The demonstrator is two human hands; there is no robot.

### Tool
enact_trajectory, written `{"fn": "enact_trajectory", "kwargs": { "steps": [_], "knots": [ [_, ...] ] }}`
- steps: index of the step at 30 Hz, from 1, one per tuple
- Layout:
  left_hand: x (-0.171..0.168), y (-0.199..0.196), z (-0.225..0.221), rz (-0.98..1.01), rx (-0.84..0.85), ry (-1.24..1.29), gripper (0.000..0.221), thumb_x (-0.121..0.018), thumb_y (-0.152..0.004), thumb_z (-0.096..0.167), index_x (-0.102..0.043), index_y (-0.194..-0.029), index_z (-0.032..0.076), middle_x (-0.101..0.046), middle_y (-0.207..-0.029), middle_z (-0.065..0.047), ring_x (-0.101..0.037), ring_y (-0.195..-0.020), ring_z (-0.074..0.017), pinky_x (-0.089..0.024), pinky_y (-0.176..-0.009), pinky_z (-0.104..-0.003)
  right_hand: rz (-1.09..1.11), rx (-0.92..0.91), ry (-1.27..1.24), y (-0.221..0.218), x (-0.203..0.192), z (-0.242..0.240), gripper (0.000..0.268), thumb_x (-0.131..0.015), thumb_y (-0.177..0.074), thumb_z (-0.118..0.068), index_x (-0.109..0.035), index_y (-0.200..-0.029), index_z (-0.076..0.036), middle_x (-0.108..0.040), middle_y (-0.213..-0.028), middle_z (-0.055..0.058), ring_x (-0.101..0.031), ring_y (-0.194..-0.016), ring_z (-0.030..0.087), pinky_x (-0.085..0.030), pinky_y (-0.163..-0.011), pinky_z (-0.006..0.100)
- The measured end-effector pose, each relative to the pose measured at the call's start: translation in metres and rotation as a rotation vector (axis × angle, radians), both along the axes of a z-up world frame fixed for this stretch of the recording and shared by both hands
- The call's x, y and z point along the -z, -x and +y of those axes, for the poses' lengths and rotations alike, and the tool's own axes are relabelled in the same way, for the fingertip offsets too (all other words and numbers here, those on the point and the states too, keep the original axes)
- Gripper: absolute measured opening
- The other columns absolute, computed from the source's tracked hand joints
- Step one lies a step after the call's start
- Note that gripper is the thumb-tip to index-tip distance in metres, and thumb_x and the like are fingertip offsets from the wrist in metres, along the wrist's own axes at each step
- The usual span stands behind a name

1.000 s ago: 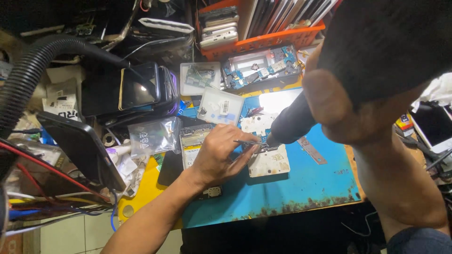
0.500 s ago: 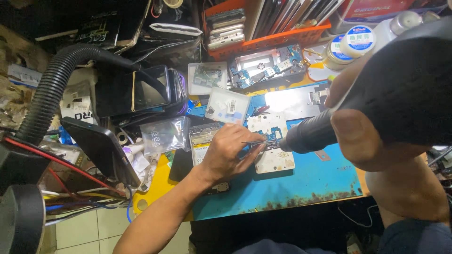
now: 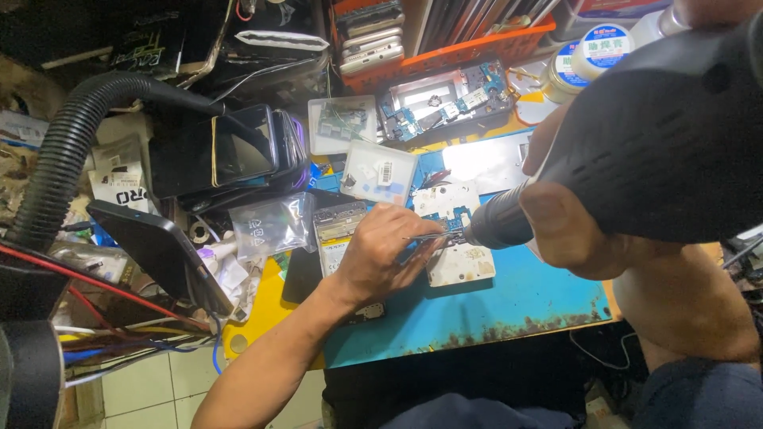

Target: Using a heat gun and tweezers to repair or desolder components on a smartphone motherboard at a repair bench.

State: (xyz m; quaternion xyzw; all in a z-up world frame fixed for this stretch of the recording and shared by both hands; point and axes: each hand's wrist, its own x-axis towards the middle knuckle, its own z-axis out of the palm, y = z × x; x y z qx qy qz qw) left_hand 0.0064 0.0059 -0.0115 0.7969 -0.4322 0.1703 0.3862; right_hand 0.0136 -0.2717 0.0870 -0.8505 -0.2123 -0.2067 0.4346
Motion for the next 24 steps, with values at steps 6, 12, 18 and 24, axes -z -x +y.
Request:
{"fn": "enact_trajectory", "kwargs": {
  "steps": [6, 12, 18, 24],
  "knots": [
    [0.001, 0.001, 0.001, 0.005, -0.001, -0.002, 0.015, -0.075, -0.095, 0.011, -0.071, -0.108, 0.003, -0.077, -0.095, -0.015, -0.073, -0.085, -0.0288, -0.054, -0.078, -0.041, -0.313, -0.113, 0.11, -0.017, 0.002, 0.006, 0.021, -0.072, -0.09, -0.019, -0.066, -0.084, 0.001, -0.065, -0.084, 0.017, -0.062, -0.078, 0.037, -0.049, -0.086, 0.047],
    [-0.002, 0.001, 0.0, 0.001, -0.006, 0.004, 0.013, -0.073, -0.096, 0.011, -0.071, -0.105, 0.002, -0.076, -0.093, -0.015, -0.072, -0.083, -0.0296, -0.053, -0.075, -0.041, -1.412, -0.083, 0.779, -0.043, 0.016, -0.018, 0.074, -0.09, -0.088, 0.02, -0.052, -0.146, -0.005, -0.085, -0.075, 0.033, -0.081, -0.063, 0.049, -0.063, -0.075, 0.06],
    [-0.003, 0.002, 0.001, 0.014, 0.0, -0.008, 0.014, -0.074, -0.096, 0.011, -0.07, -0.105, 0.002, -0.076, -0.095, -0.016, -0.072, -0.085, -0.0305, -0.053, -0.076, -0.042, -1.748, -0.02, 0.71, -0.052, 0.011, -0.021, 0.061, -0.094, -0.072, 0.008, -0.073, -0.125, -0.014, -0.083, -0.075, 0.026, -0.078, -0.056, 0.046, -0.061, -0.07, 0.055],
    [0.001, 0.002, 0.0, 0.012, 0.008, 0.003, 0.014, -0.073, -0.096, 0.012, -0.07, -0.106, 0.001, -0.076, -0.095, -0.016, -0.073, -0.085, -0.0307, -0.055, -0.078, -0.043, -0.097, -0.078, 0.07, 0.002, -0.022, 0.024, 0.027, -0.077, -0.085, -0.021, -0.06, -0.085, 0.001, -0.058, -0.084, 0.013, -0.055, -0.077, 0.029, -0.042, -0.073, 0.036]
  ]
}}
